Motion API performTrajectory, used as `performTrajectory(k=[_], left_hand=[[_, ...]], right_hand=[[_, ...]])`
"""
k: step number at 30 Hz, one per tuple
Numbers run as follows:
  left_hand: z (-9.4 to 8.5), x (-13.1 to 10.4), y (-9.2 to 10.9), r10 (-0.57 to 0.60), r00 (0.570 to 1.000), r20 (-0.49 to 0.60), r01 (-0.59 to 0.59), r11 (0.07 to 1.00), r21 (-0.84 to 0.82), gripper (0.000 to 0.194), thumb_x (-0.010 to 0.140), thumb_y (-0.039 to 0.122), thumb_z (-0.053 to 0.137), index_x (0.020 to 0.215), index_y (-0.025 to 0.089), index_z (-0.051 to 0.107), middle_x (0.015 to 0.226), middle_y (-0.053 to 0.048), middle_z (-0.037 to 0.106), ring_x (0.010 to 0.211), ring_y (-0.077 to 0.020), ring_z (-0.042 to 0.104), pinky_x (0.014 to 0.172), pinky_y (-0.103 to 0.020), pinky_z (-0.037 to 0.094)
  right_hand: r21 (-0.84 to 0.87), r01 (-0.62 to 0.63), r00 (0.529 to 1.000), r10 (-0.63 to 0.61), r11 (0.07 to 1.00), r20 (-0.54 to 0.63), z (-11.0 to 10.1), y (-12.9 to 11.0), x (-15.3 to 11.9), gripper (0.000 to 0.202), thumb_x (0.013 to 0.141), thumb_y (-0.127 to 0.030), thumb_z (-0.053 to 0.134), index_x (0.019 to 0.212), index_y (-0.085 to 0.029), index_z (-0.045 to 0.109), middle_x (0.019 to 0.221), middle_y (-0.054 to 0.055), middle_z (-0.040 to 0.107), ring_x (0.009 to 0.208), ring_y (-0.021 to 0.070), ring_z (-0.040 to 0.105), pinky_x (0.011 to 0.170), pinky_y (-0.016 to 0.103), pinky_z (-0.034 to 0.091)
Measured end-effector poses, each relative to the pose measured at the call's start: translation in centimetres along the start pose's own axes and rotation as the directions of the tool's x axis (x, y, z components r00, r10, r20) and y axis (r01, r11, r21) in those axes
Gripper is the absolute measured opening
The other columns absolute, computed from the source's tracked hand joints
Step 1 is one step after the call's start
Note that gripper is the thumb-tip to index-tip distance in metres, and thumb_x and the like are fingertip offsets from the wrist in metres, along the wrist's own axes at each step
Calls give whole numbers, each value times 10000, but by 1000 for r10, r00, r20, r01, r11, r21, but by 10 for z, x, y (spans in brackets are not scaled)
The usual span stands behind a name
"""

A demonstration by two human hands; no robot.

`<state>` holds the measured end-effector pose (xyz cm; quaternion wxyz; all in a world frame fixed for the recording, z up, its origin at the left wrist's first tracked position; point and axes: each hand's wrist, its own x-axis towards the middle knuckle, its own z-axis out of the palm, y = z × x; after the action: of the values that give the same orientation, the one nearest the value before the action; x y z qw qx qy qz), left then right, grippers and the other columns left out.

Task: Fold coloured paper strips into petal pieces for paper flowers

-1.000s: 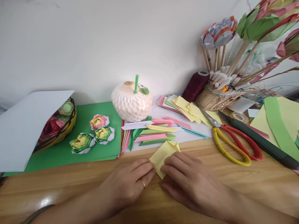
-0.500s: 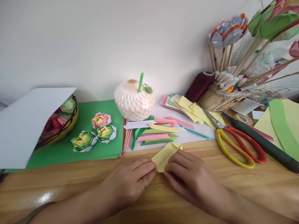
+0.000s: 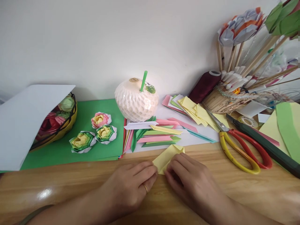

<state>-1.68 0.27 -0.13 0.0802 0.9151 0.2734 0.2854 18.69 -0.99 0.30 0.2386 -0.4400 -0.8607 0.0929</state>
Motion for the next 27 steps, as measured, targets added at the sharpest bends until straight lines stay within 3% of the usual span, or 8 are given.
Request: performTrajectory(k=[7, 11, 14, 20, 24, 27], left_hand=[[-7, 3, -2, 133, 990, 47, -138, 984, 115, 367, 1008, 118, 266, 1017, 106, 632, 933, -38, 715, 890, -143, 663, 764, -229, 548], [4, 1, 2, 69, 997, 25, -72, 987, 143, 269, 994, 138, 358, 947, 142, 623, 845, -13, 683, 810, -154, 654, 699, -255, 543], [12, -3, 3, 35, 999, 37, -40, 988, 152, 195, 981, 151, 414, 947, 154, 607, 866, -9, 660, 838, -153, 642, 741, -270, 538], [12, -6, 3, 26, 999, 41, -33, 987, 157, 187, 986, 159, 410, 977, 148, 596, 902, -5, 662, 841, -148, 639, 730, -270, 536], [8, -1, 1, 65, 998, 3, -64, 983, 170, 235, 995, 154, 384, 953, 134, 614, 873, -7, 673, 826, -141, 639, 745, -257, 521], [4, 1, -2, 117, 993, 22, -119, 963, 242, 287, 998, 143, 356, 963, 145, 641, 917, -27, 685, 921, -176, 631, 874, -319, 478]], right_hand=[[-13, 8, 1000, -8, 1000, -7, 1, 1, 0, 256, 906, -112, 413, 685, -168, 531, 655, 21, 534, 589, 152, 485, 532, 267, 348], [-15, 3, 1000, -3, 1000, 1, 0, 1, 0, 259, 911, -118, 411, 685, -172, 524, 659, 21, 533, 596, 156, 489, 536, 269, 344], [-37, 6, 1000, -5, 999, 8, 0, 1, 0, 257, 909, -116, 405, 684, -174, 517, 656, 20, 531, 588, 158, 488, 531, 272, 338], [-75, 15, 999, -12, 997, 39, -1, 1, 1, 259, 918, -121, 383, 695, -185, 498, 644, 6, 519, 568, 151, 468, 518, 276, 310], [-30, 119, 980, -113, 992, 166, -12, 9, 1, 255, 956, -150, 369, 758, -184, 526, 733, 15, 556, 616, 151, 467, 550, 281, 313], [3, 261, 936, -254, 965, 244, -23, 14, 1, 241, 962, -164, 370, 822, -178, 566, 772, 26, 573, 687, 176, 462, 599, 315, 315]])
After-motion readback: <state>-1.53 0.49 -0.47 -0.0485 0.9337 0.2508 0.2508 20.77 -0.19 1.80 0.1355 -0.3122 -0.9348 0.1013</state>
